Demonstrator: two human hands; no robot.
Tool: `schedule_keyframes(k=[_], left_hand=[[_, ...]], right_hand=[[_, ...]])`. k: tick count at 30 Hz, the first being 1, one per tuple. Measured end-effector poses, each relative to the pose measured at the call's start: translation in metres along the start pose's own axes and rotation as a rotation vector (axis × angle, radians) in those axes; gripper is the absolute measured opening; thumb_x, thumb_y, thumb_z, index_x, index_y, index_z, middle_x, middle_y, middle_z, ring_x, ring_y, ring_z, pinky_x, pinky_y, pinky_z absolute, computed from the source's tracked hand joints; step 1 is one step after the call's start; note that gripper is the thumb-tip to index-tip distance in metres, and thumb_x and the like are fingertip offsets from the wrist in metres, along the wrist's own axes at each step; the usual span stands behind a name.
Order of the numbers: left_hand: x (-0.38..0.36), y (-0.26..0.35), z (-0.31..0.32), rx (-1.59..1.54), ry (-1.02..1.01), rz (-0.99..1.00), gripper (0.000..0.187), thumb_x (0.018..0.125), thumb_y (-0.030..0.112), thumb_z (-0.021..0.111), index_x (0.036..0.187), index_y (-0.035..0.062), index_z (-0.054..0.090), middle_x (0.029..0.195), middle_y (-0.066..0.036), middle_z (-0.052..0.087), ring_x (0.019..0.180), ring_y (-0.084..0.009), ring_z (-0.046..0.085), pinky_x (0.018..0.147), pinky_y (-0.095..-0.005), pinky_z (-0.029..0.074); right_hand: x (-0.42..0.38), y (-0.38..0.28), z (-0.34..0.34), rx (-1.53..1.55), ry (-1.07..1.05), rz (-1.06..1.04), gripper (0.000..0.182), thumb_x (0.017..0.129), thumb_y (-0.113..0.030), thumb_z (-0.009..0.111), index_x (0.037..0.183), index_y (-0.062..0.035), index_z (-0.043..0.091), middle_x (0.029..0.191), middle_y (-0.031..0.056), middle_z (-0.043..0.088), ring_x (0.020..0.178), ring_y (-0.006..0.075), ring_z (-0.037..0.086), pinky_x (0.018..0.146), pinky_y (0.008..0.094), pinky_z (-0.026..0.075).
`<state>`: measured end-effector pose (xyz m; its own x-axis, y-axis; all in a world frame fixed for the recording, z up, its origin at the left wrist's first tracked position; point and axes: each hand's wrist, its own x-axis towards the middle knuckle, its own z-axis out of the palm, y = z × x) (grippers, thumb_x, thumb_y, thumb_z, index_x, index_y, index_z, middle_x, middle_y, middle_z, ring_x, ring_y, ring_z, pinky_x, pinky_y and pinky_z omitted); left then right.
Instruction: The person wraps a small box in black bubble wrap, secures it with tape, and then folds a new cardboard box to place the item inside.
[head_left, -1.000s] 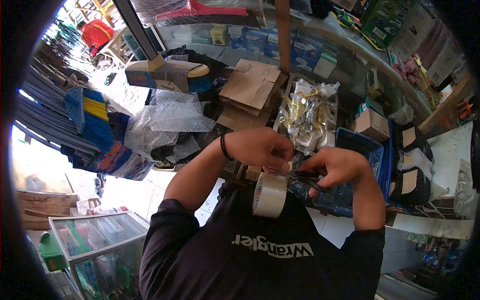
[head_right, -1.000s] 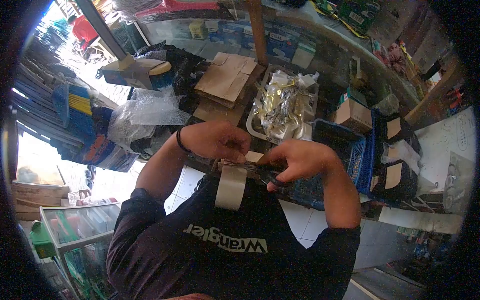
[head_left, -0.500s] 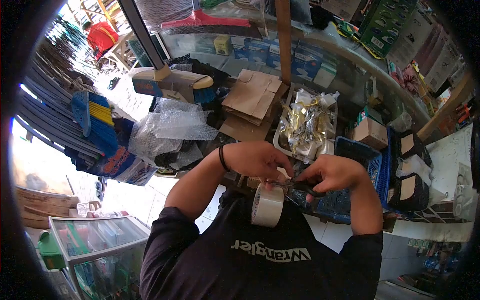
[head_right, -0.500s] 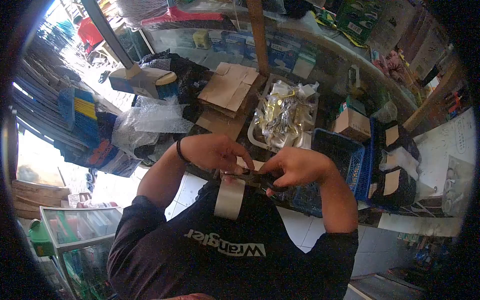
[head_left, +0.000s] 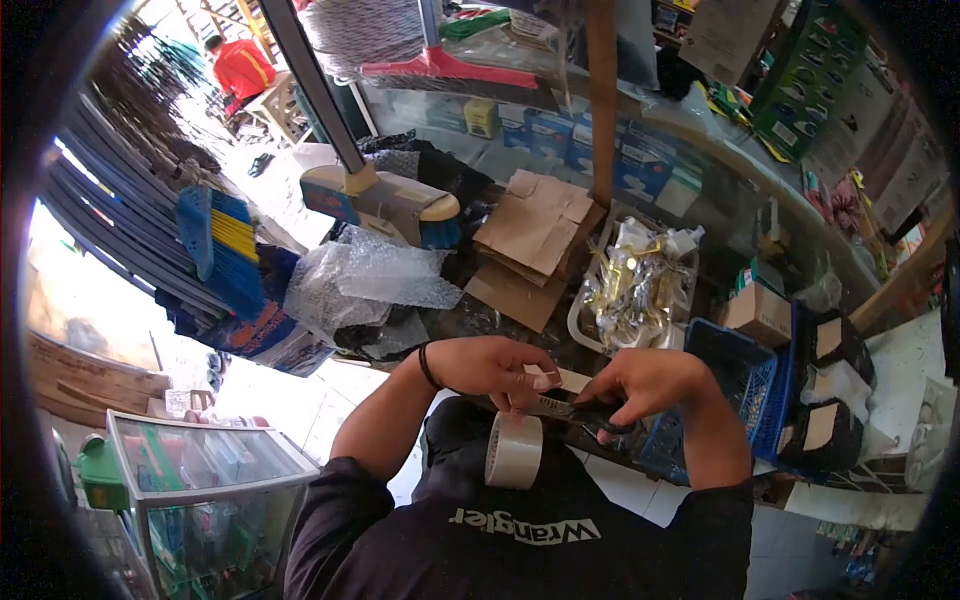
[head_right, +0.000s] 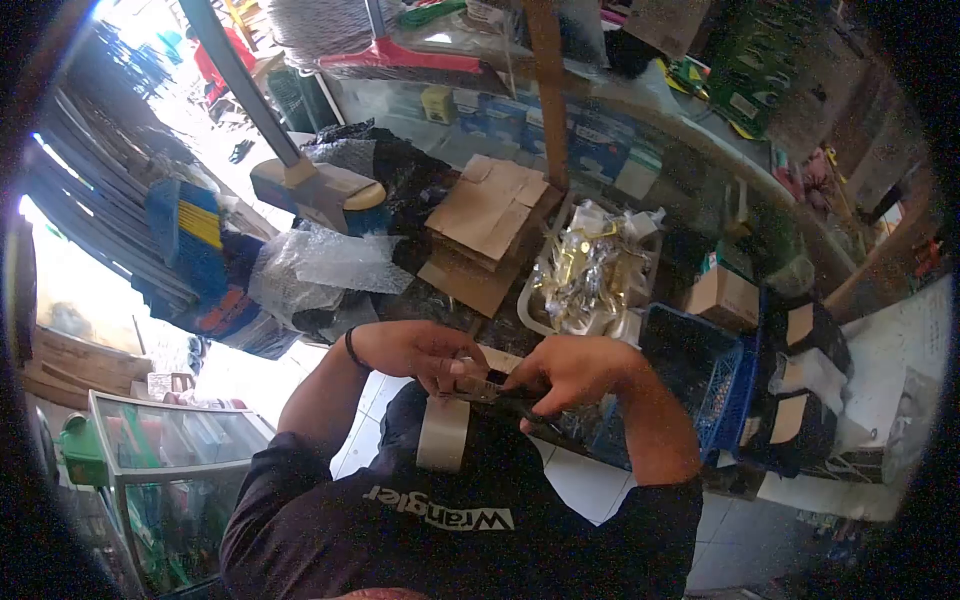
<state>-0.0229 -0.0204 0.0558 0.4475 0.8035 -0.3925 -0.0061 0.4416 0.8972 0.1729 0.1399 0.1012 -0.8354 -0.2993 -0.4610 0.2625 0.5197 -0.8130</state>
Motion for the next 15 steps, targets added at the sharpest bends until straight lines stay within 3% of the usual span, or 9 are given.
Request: schedule_keyframes(k=[5,8,11,14,15], left_hand=[[-0.021,0.001,-0.008,-0.004,0.044,-0.063,0.048,0.095,0.038,0.039,0.129,0.0044,0.034,0.082,-0.012,0.063,0.084,-0.0192,0.063,0.076,-0.0322,0.052],[-0.035,-0.012,-0.021,-0.071,0.032,-0.050,0.059,0.094,0.044,0.037,0.133,0.0005,0.029,0.090,-0.012,0.064,0.094,-0.0211,0.062,0.082,-0.0351,0.051],[-0.050,-0.027,-0.031,-0.062,0.022,0.018,0.065,0.092,0.048,0.036,0.133,-0.0012,0.027,0.092,-0.012,0.065,0.095,-0.0224,0.061,0.083,-0.0363,0.050],[-0.069,-0.028,-0.039,-0.063,0.004,0.115,0.068,0.091,0.051,0.037,0.134,-0.0016,0.026,0.097,-0.012,0.064,0.098,-0.0229,0.060,0.086,-0.0361,0.049],[-0.075,-0.031,-0.042,-0.076,0.011,0.137,0.065,0.092,0.048,0.037,0.134,0.0001,0.026,0.096,-0.011,0.064,0.098,-0.0206,0.059,0.087,-0.0347,0.047]], right_hand=[[0.003,0.005,-0.019,-0.102,-0.019,-0.041,0.045,0.071,-0.015,0.070,0.111,0.0007,0.058,0.065,0.0072,0.059,0.060,0.0102,0.055,0.056,0.0268,0.045],[-0.016,0.033,-0.014,0.147,0.158,-0.001,0.046,0.073,-0.026,0.072,0.109,-0.0006,0.060,0.075,0.0110,0.066,0.064,0.0160,0.060,0.059,0.0302,0.047],[-0.024,0.044,0.013,0.465,0.429,0.098,0.042,0.074,-0.019,0.071,0.110,-0.0007,0.059,0.077,0.0089,0.066,0.067,0.0139,0.060,0.064,0.0278,0.049],[-0.014,0.026,0.040,0.549,0.526,0.172,0.036,0.077,0.007,0.056,0.112,0.0048,0.056,0.082,0.0054,0.064,0.073,0.0121,0.061,0.066,0.0243,0.049],[-0.010,0.027,0.052,0.443,0.548,0.158,0.036,0.078,0.007,0.055,0.114,0.0033,0.056,0.082,0.0061,0.063,0.073,0.0103,0.060,0.067,0.0229,0.049]])
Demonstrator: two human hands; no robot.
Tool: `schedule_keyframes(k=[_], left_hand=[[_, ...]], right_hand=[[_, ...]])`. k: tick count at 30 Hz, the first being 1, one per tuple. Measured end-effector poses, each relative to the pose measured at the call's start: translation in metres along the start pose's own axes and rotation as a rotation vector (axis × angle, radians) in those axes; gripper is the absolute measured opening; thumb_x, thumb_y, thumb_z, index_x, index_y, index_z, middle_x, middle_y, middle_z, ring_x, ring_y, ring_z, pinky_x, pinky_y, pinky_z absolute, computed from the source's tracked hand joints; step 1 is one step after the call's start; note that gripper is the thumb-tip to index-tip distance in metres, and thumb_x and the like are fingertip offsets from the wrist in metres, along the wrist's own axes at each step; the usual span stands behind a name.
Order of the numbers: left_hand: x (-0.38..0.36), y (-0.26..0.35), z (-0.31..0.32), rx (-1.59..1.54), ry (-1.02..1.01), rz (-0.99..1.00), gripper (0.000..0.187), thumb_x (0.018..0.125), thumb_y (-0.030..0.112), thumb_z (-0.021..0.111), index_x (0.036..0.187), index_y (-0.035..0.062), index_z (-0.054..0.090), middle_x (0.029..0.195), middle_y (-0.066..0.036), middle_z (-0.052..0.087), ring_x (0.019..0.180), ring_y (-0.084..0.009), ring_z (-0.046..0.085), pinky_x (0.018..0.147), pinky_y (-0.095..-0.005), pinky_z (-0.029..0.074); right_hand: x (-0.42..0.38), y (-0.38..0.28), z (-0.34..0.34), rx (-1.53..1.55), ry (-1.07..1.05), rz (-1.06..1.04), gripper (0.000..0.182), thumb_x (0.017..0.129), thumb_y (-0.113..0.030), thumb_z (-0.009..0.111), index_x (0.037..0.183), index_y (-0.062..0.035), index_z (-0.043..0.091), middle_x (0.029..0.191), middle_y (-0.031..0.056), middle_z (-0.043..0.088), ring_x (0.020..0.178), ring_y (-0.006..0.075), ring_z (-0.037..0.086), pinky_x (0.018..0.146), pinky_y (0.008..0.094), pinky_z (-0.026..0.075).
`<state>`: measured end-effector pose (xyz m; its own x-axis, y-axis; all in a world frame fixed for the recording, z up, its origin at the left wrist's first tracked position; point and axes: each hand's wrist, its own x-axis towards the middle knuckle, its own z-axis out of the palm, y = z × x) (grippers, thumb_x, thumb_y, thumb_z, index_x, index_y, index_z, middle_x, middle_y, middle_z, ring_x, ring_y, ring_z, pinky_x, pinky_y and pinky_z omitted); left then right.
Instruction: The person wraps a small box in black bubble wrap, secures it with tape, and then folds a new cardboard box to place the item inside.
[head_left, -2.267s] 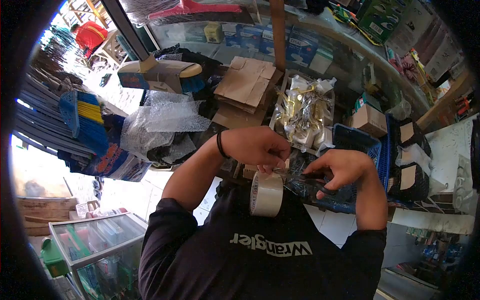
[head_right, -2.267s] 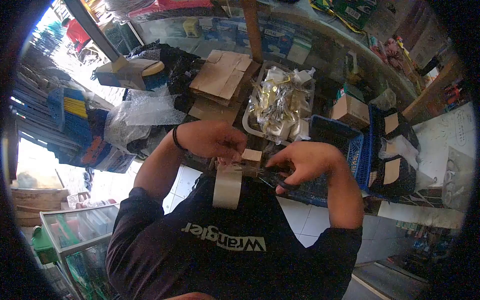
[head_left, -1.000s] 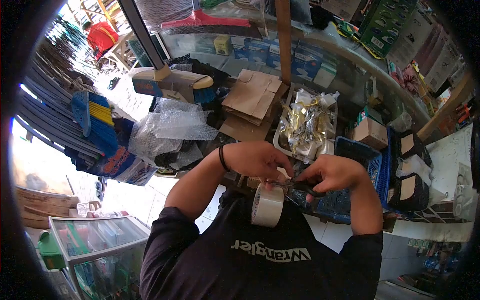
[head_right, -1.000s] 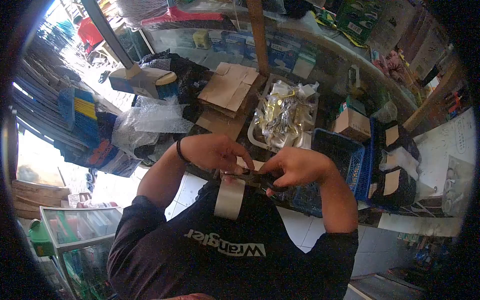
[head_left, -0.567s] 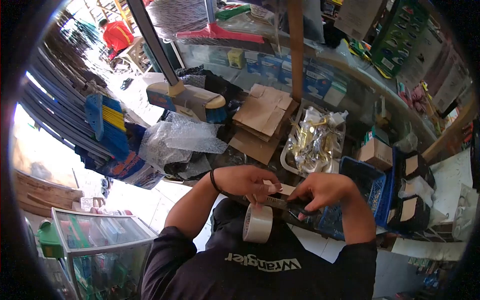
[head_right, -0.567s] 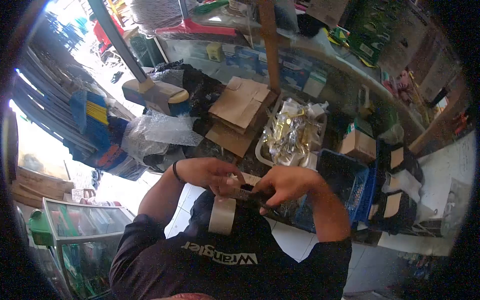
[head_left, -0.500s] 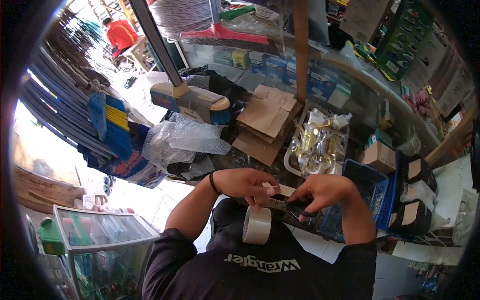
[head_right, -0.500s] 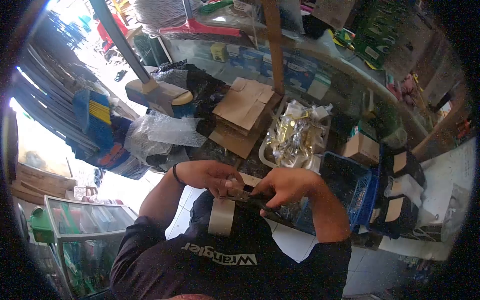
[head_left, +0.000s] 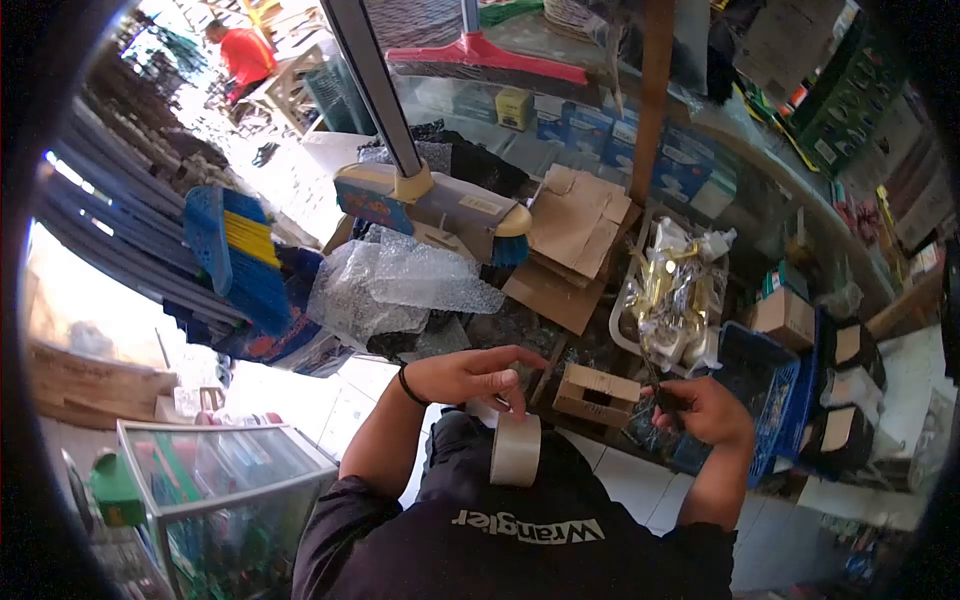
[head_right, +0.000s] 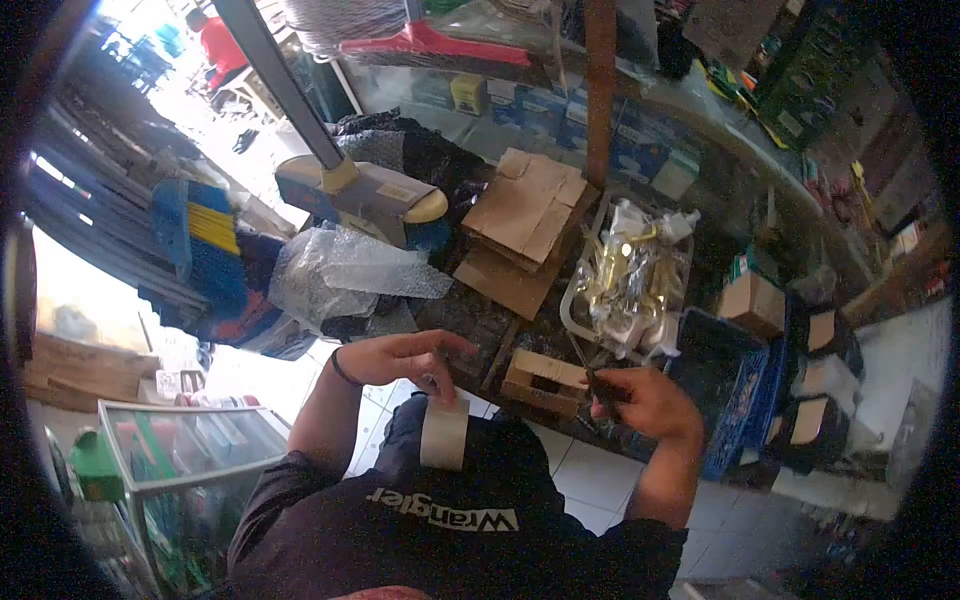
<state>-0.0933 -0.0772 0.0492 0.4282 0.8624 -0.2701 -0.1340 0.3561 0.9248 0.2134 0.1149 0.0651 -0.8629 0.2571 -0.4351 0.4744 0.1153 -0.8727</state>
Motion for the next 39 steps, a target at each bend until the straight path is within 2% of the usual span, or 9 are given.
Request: schedule_keyframes(k=[3,4,7,11,14,19,22,31,39], left_hand=[[-0.023,-0.009,-0.011,-0.015,0.012,0.077,0.059,0.094,0.043,0.038,0.136,0.0034,0.024,0.097,-0.010,0.063,0.099,-0.0160,0.056,0.090,-0.0319,0.043],[-0.032,-0.013,-0.016,-0.003,0.014,0.112,0.059,0.094,0.043,0.037,0.136,0.0034,0.024,0.098,-0.010,0.063,0.099,-0.0160,0.056,0.091,-0.0320,0.042],[-0.061,-0.024,-0.031,-0.043,0.025,0.161,0.060,0.094,0.043,0.037,0.137,0.0032,0.023,0.102,-0.010,0.062,0.100,-0.0166,0.055,0.091,-0.0319,0.042],[-0.097,-0.039,-0.046,-0.079,0.030,0.212,0.062,0.093,0.046,0.037,0.136,0.0034,0.025,0.105,-0.011,0.061,0.102,-0.0178,0.055,0.091,-0.0316,0.042],[-0.120,-0.050,-0.054,-0.065,0.049,0.196,0.063,0.093,0.048,0.036,0.136,0.0034,0.026,0.105,-0.012,0.061,0.103,-0.0184,0.055,0.091,-0.0318,0.041],[-0.150,-0.061,-0.058,-0.121,0.060,0.216,0.063,0.093,0.049,0.035,0.135,0.0033,0.027,0.105,-0.013,0.060,0.104,-0.0188,0.054,0.091,-0.0321,0.041],[-0.159,-0.065,-0.057,-0.136,0.078,0.235,0.063,0.093,0.050,0.035,0.135,0.0030,0.028,0.106,-0.014,0.060,0.105,-0.0194,0.054,0.092,-0.0321,0.041],[-0.178,-0.070,-0.045,-0.170,0.155,0.294,0.066,0.091,0.052,0.037,0.129,-0.0016,0.032,0.106,-0.014,0.059,0.105,-0.0210,0.055,0.096,-0.0341,0.040],[-0.180,-0.067,-0.035,-0.109,0.191,0.275,0.062,0.092,0.051,0.036,0.123,-0.0018,0.037,0.104,-0.013,0.059,0.105,-0.0200,0.054,0.094,-0.0330,0.041]], right_hand=[[-0.004,0.006,0.048,0.038,0.152,0.021,0.035,0.080,0.006,0.056,0.115,0.0022,0.056,0.079,0.0059,0.063,0.072,0.0092,0.059,0.065,0.0229,0.048],[-0.003,0.009,0.066,0.250,0.163,0.072,0.036,0.080,0.005,0.058,0.115,0.0008,0.056,0.078,0.0059,0.062,0.072,0.0096,0.059,0.063,0.0233,0.048],[0.015,0.010,0.113,0.143,0.188,0.053,0.039,0.079,-0.010,0.067,0.116,-0.0069,0.058,0.085,0.0084,0.067,0.076,0.0118,0.063,0.069,0.0269,0.050],[0.070,-0.007,0.174,0.292,0.503,-0.007,0.031,0.079,-0.003,0.064,0.108,0.0000,0.053,0.074,0.0046,0.062,0.067,0.0104,0.059,0.057,0.0239,0.046],[0.104,-0.003,0.197,-0.051,0.490,0.084,0.031,0.075,-0.010,0.069,0.099,-0.0018,0.050,0.068,0.0063,0.060,0.062,0.0138,0.059,0.055,0.0277,0.045],[0.143,0.010,0.231,-0.281,0.521,0.140,0.034,0.073,-0.015,0.068,0.099,-0.0040,0.050,0.071,0.0148,0.058,0.070,0.0338,0.060,0.062,0.0409,0.046],[0.163,0.010,0.240,-0.339,0.513,0.204,0.035,0.072,-0.016,0.067,0.100,-0.0053,0.049,0.079,0.0191,0.060,0.079,0.0387,0.060,0.067,0.0469,0.046],[0.216,0.027,0.235,-0.628,0.518,0.181,0.044,0.075,-0.017,0.066,0.112,-0.0043,0.046,0.089,0.0237,0.061,0.085,0.0414,0.060,0.073,0.0482,0.048],[0.239,0.068,0.218,-0.775,0.544,0.229,0.037,0.069,-0.018,0.069,0.102,-0.0066,0.057,0.090,0.0196,0.062,0.088,0.0375,0.060,0.073,0.0463,0.049]])
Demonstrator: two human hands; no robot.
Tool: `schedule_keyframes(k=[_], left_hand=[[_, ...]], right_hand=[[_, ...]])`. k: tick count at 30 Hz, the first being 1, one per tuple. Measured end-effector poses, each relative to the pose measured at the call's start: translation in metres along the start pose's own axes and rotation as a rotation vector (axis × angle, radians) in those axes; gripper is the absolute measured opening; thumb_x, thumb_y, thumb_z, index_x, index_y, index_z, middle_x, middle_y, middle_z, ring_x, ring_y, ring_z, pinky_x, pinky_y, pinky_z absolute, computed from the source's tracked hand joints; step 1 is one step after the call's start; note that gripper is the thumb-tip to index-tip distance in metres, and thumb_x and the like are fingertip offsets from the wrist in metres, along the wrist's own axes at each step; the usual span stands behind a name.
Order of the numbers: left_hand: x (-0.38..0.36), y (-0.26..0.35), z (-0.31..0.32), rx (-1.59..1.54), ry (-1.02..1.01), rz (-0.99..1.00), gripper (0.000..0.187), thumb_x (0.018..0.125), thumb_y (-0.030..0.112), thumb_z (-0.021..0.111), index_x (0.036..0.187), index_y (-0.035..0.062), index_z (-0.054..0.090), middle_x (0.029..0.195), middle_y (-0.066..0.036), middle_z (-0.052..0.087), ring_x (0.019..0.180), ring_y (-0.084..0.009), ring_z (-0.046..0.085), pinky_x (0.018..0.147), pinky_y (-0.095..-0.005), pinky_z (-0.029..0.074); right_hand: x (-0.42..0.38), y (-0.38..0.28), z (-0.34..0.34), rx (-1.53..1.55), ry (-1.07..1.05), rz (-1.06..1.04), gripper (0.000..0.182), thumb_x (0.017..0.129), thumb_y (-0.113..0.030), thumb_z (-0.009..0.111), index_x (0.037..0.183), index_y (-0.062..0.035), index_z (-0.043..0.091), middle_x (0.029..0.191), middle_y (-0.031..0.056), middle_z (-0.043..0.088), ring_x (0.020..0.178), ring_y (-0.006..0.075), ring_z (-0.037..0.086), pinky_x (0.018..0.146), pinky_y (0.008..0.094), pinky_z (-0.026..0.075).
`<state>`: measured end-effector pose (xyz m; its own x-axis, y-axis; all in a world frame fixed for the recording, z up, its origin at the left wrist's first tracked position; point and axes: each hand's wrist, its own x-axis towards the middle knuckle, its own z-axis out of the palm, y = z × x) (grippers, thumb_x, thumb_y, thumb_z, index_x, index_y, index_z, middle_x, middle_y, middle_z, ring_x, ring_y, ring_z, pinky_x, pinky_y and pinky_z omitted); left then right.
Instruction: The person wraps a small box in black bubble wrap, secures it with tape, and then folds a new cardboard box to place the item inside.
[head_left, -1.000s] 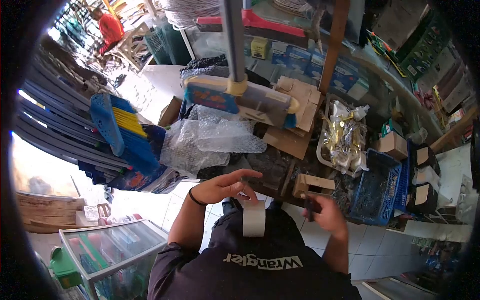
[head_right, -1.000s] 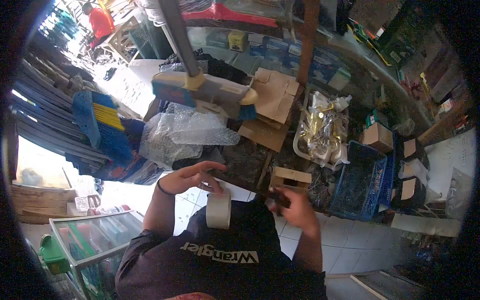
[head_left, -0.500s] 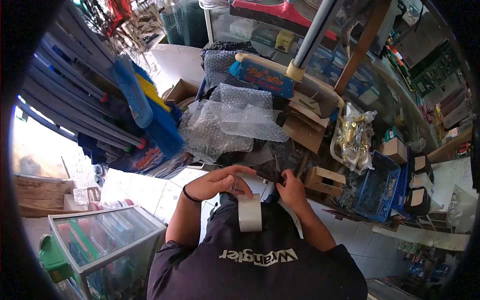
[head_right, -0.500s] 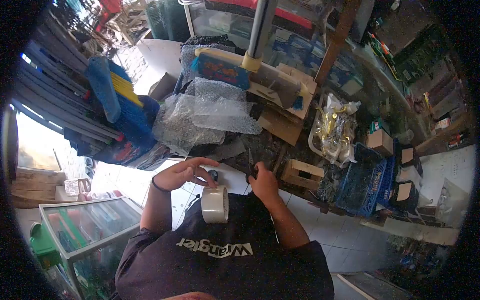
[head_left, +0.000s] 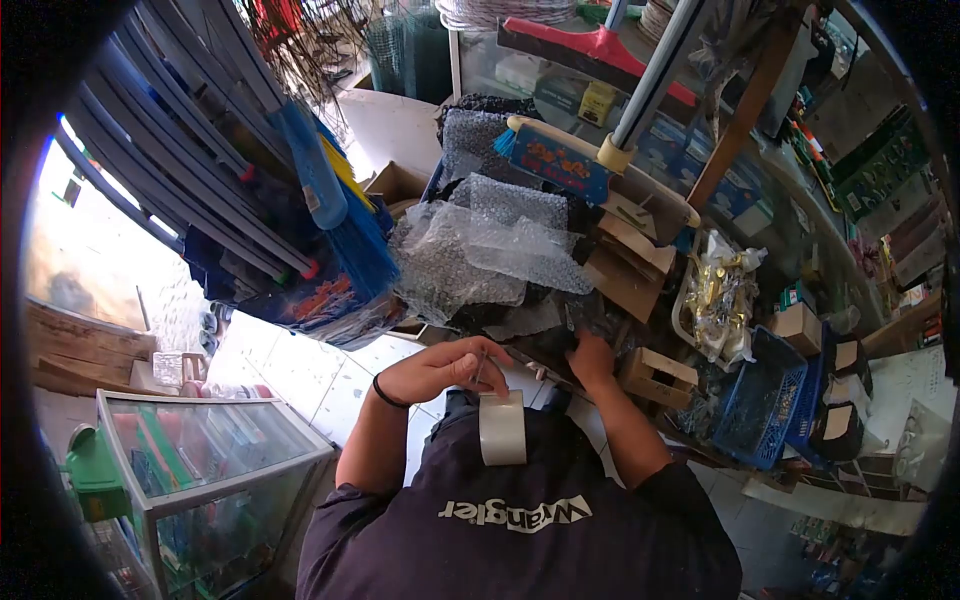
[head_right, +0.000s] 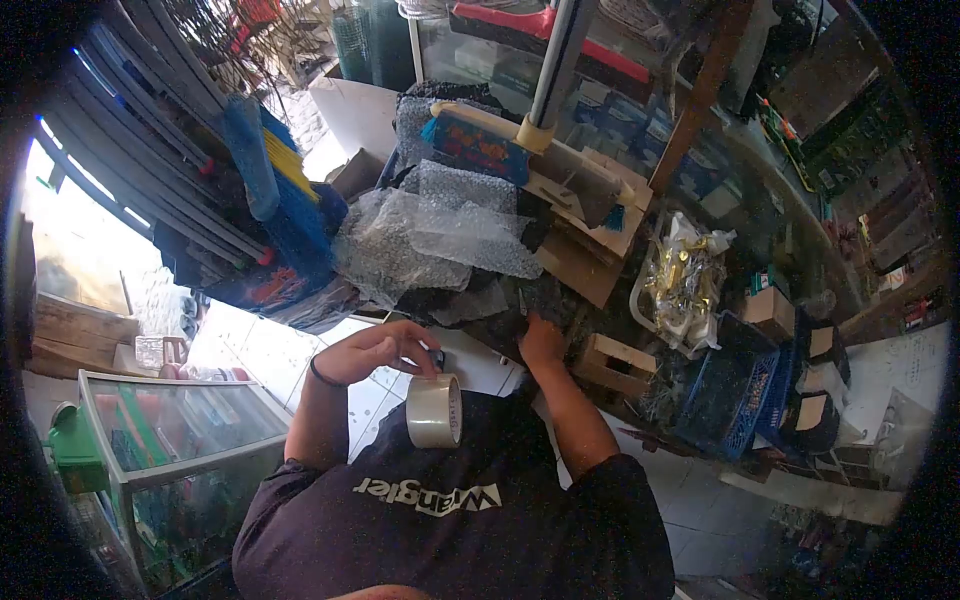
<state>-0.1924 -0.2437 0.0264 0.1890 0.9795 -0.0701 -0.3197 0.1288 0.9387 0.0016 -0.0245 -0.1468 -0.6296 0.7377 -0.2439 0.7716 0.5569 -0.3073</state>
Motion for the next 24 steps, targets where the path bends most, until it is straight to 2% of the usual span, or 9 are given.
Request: schedule_keyframes(k=[4,7,10,12,14,16,19,22,24], left_hand=[[0.007,-0.001,0.004,-0.005,-0.007,-0.012,0.060,0.092,0.051,0.036,0.122,-0.0017,0.038,0.105,-0.011,0.059,0.104,-0.0187,0.055,0.092,-0.0321,0.041],[0.015,0.000,0.010,-0.002,-0.005,-0.021,0.058,0.093,0.050,0.036,0.122,-0.0010,0.040,0.104,-0.011,0.059,0.103,-0.0178,0.055,0.090,-0.0320,0.042],[0.019,-0.007,0.012,0.052,0.066,-0.047,0.067,0.090,0.056,0.034,0.119,-0.0045,0.042,0.102,-0.017,0.060,0.102,-0.0237,0.057,0.089,-0.0351,0.045],[0.021,-0.011,0.013,0.013,0.071,-0.042,0.064,0.092,0.053,0.032,0.118,-0.0035,0.042,0.103,-0.015,0.060,0.101,-0.0228,0.057,0.089,-0.0352,0.044],[0.023,-0.014,0.010,-0.002,0.086,-0.061,0.062,0.092,0.052,0.031,0.118,-0.0024,0.043,0.103,-0.015,0.060,0.100,-0.0219,0.057,0.088,-0.0353,0.044],[0.025,-0.010,0.011,0.000,0.101,-0.074,0.060,0.092,0.052,0.032,0.118,-0.0005,0.043,0.103,-0.013,0.061,0.100,-0.0203,0.057,0.086,-0.0341,0.045],[0.029,-0.010,0.007,0.007,0.105,-0.075,0.059,0.092,0.052,0.034,0.119,0.0004,0.043,0.102,-0.013,0.061,0.099,-0.0198,0.057,0.084,-0.0329,0.046],[0.036,-0.012,0.001,0.028,0.100,-0.092,0.058,0.092,0.052,0.035,0.118,0.0010,0.044,0.100,-0.012,0.062,0.098,-0.0196,0.058,0.083,-0.0327,0.046],[0.045,-0.014,-0.003,-0.017,0.105,-0.062,0.057,0.092,0.051,0.035,0.118,0.0014,0.045,0.098,-0.011,0.062,0.097,-0.0195,0.059,0.082,-0.0329,0.046]], right_hand=[[0.002,0.007,0.002,0.018,0.002,-0.040,0.035,0.070,-0.017,0.068,0.101,-0.0061,0.059,0.092,0.0186,0.063,0.087,0.0377,0.060,0.074,0.0461,0.049],[-0.009,0.006,-0.009,0.050,0.065,-0.131,0.030,0.073,-0.019,0.067,0.100,-0.0058,0.061,0.090,0.0188,0.063,0.083,0.0367,0.061,0.072,0.0410,0.050],[-0.033,-0.009,-0.044,0.516,0.056,-0.172,0.028,0.079,-0.027,0.065,0.090,-0.0020,0.064,0.082,0.0159,0.064,0.077,0.0300,0.063,0.070,0.0365,0.049],[-0.067,-0.021,-0.080,0.890,-0.262,-0.149,0.030,0.080,-0.030,0.066,0.089,-0.0019,0.064,0.075,0.0092,0.064,0.072,0.0173,0.061,0.067,0.0297,0.047],[-0.105,-0.039,-0.115,1.011,-0.488,-0.211,0.029,0.082,-0.029,0.065,0.094,-0.0023,0.064,0.077,0.0046,0.063,0.073,0.0093,0.056,0.067,0.0261,0.045],[-0.123,-0.058,-0.134,0.891,-0.569,-0.406,0.026,0.084,-0.025,0.064,0.097,-0.0021,0.063,0.083,0.0046,0.063,0.076,0.0091,0.056,0.068,0.0256,0.045],[-0.133,-0.072,-0.137,0.840,-0.632,-0.399,0.028,0.084,-0.025,0.064,0.100,-0.0021,0.062,0.086,0.0046,0.062,0.076,0.0091,0.056,0.068,0.0253,0.045],[-0.134,-0.070,-0.137,1.082,-0.657,-0.240,0.029,0.083,-0.025,0.065,0.099,-0.0014,0.062,0.084,0.0045,0.062,0.075,0.0093,0.056,0.067,0.0258,0.045],[-0.133,-0.065,-0.137,1.068,-0.561,-0.224,0.030,0.081,-0.026,0.067,0.098,-0.0019,0.062,0.083,0.0051,0.062,0.074,0.0103,0.056,0.067,0.0264,0.045]])
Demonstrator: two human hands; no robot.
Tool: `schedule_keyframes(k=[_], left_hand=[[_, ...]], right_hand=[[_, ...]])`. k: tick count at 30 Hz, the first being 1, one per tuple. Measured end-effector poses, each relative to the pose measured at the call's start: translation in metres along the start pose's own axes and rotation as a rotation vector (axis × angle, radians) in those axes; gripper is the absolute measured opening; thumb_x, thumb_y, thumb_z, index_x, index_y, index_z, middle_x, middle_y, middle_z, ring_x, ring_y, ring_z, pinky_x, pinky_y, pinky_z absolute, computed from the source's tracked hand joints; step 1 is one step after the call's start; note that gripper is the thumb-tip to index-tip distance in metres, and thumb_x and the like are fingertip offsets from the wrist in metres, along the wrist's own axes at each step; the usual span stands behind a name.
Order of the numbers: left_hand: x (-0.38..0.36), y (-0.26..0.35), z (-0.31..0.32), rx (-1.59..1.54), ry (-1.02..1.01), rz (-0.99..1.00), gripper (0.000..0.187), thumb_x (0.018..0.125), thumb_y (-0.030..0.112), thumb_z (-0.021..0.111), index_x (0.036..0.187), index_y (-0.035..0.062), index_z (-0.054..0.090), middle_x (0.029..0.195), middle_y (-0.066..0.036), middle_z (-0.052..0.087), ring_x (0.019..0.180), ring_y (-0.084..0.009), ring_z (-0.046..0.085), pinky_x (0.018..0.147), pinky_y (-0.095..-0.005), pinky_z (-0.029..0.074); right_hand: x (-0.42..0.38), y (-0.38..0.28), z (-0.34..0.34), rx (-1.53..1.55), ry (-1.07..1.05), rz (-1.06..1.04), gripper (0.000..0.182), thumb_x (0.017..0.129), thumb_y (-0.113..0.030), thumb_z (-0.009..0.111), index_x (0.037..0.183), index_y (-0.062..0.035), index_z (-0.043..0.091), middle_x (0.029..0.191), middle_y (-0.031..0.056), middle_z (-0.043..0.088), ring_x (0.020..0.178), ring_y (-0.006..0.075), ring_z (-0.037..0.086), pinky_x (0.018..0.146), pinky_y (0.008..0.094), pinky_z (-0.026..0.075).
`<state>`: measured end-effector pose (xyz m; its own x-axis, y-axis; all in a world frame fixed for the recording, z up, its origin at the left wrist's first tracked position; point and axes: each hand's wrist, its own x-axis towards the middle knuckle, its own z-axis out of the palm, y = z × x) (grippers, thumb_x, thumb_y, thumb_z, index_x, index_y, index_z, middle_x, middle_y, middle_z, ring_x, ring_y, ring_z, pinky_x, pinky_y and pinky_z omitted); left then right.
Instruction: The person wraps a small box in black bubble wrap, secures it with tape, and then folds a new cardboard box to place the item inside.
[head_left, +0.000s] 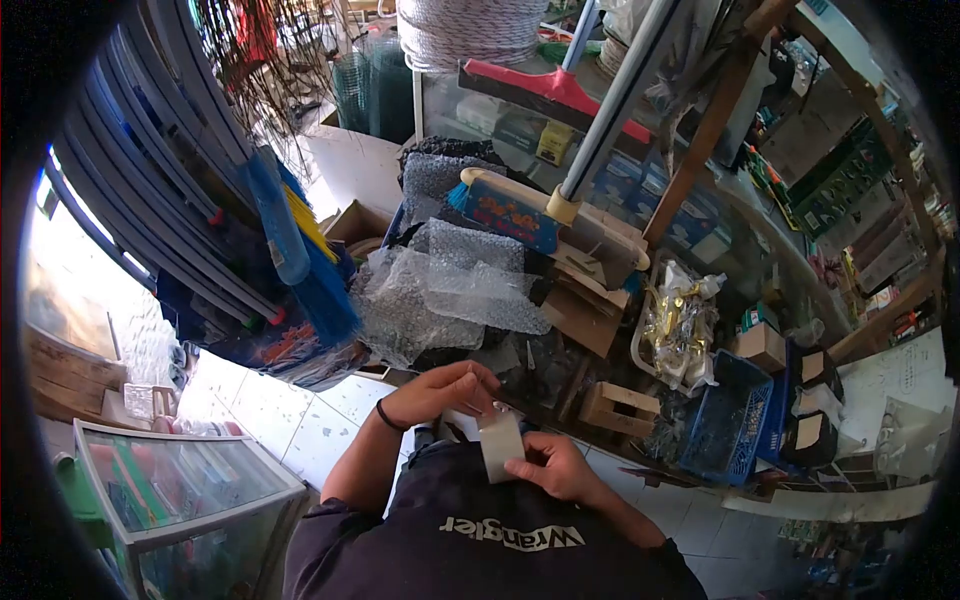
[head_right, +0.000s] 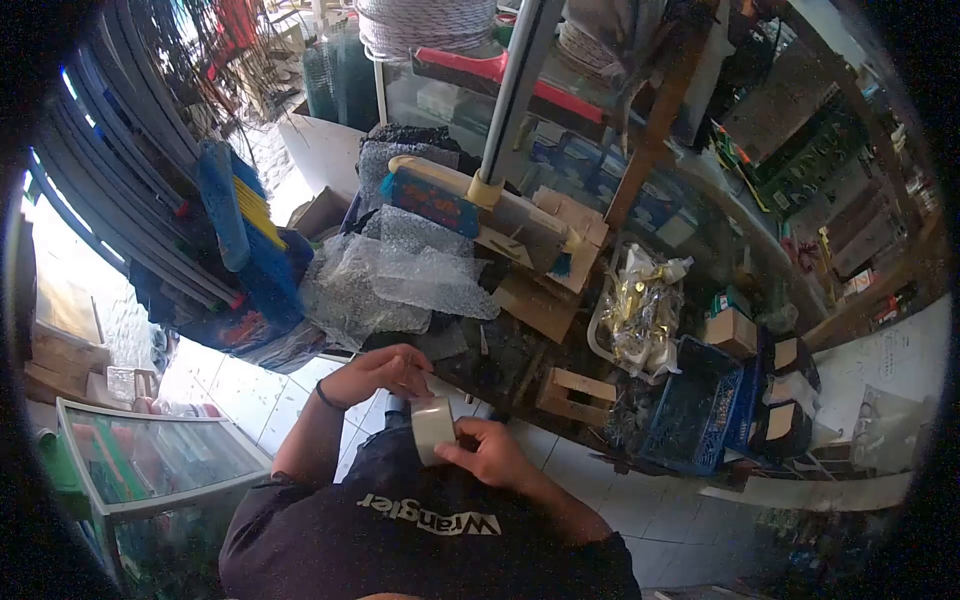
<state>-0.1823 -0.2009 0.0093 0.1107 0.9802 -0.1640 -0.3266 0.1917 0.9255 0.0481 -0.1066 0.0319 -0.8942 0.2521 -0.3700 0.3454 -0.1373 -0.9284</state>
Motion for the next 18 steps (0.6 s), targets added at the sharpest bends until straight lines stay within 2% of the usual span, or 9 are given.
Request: schedule_keyframes(k=[1,4,5,8,9,12,15,18], left_hand=[[0.004,-0.003,-0.003,-0.020,0.050,0.038,0.037,0.096,0.034,0.040,0.116,0.0026,0.045,0.094,-0.007,0.062,0.090,-0.0143,0.059,0.080,-0.0270,0.045],[0.008,-0.003,-0.002,0.212,0.294,0.154,0.031,0.096,0.027,0.044,0.112,0.0018,0.048,0.092,-0.006,0.061,0.089,-0.0142,0.060,0.078,-0.0262,0.046],[0.006,-0.002,-0.001,0.192,0.334,0.141,0.033,0.094,0.027,0.046,0.116,0.0012,0.047,0.097,-0.008,0.060,0.093,-0.0172,0.060,0.079,-0.0302,0.047],[0.001,-0.004,0.003,0.296,0.420,0.251,0.024,0.091,0.018,0.053,0.107,0.0008,0.052,0.090,-0.007,0.061,0.085,-0.0134,0.061,0.073,-0.0264,0.047],[-0.002,-0.001,0.006,0.302,0.448,0.226,0.025,0.089,0.017,0.056,0.107,0.0008,0.052,0.090,-0.007,0.061,0.082,-0.0137,0.062,0.072,-0.0268,0.048],[-0.007,0.002,0.012,0.560,0.489,0.248,0.029,0.086,0.018,0.060,0.109,0.0013,0.052,0.090,-0.010,0.062,0.081,-0.0166,0.062,0.072,-0.0275,0.048],[-0.005,-0.006,0.012,0.658,0.455,0.295,0.031,0.082,0.013,0.063,0.108,0.0006,0.052,0.094,-0.011,0.062,0.087,-0.0177,0.062,0.073,-0.0295,0.050],[-0.002,-0.007,0.019,0.763,0.463,0.338,0.034,0.079,0.012,0.066,0.108,0.0011,0.052,0.094,-0.011,0.062,0.085,-0.0196,0.062,0.074,-0.0300,0.050]], right_hand=[[0.001,0.001,-0.004,-0.018,0.041,-0.020,0.030,0.080,-0.026,0.068,0.097,-0.0022,0.062,0.082,0.0055,0.062,0.074,0.0108,0.057,0.067,0.0267,0.045],[0.016,0.020,-0.022,-0.457,0.225,0.005,0.029,0.077,-0.024,0.069,0.096,-0.0036,0.062,0.084,0.0093,0.063,0.072,0.0131,0.059,0.065,0.0273,0.045],[0.023,0.020,-0.026,-0.521,0.260,0.034,0.028,0.075,-0.025,0.069,0.093,-0.0042,0.063,0.085,0.0131,0.061,0.072,0.0213,0.061,0.065,0.0329,0.046],[0.054,0.071,-0.043,-0.917,0.391,-0.066,0.024,0.075,-0.024,0.064,0.088,-0.0036,0.062,0.086,0.0156,0.058,0.079,0.0293,0.060,0.067,0.0410,0.047],[0.062,0.062,-0.040,-0.986,0.375,0.109,0.025,0.075,-0.026,0.062,0.088,-0.0047,0.062,0.091,0.0144,0.057,0.089,0.0338,0.058,0.072,0.0466,0.047],[0.086,0.107,-0.046,-1.107,0.453,0.000,0.020,0.074,-0.025,0.060,0.080,-0.0061,0.059,0.086,0.0139,0.057,0.083,0.0340,0.058,0.071,0.0443,0.047],[0.097,0.127,-0.043,-1.265,0.462,0.002,0.020,0.074,-0.024,0.060,0.085,-0.0070,0.062,0.088,0.0131,0.057,0.084,0.0327,0.058,0.072,0.0435,0.048],[0.098,0.130,-0.044,-1.342,0.496,-0.031,0.022,0.074,-0.025,0.061,0.086,-0.0062,0.063,0.090,0.0125,0.057,0.083,0.0320,0.059,0.072,0.0430,0.048]])
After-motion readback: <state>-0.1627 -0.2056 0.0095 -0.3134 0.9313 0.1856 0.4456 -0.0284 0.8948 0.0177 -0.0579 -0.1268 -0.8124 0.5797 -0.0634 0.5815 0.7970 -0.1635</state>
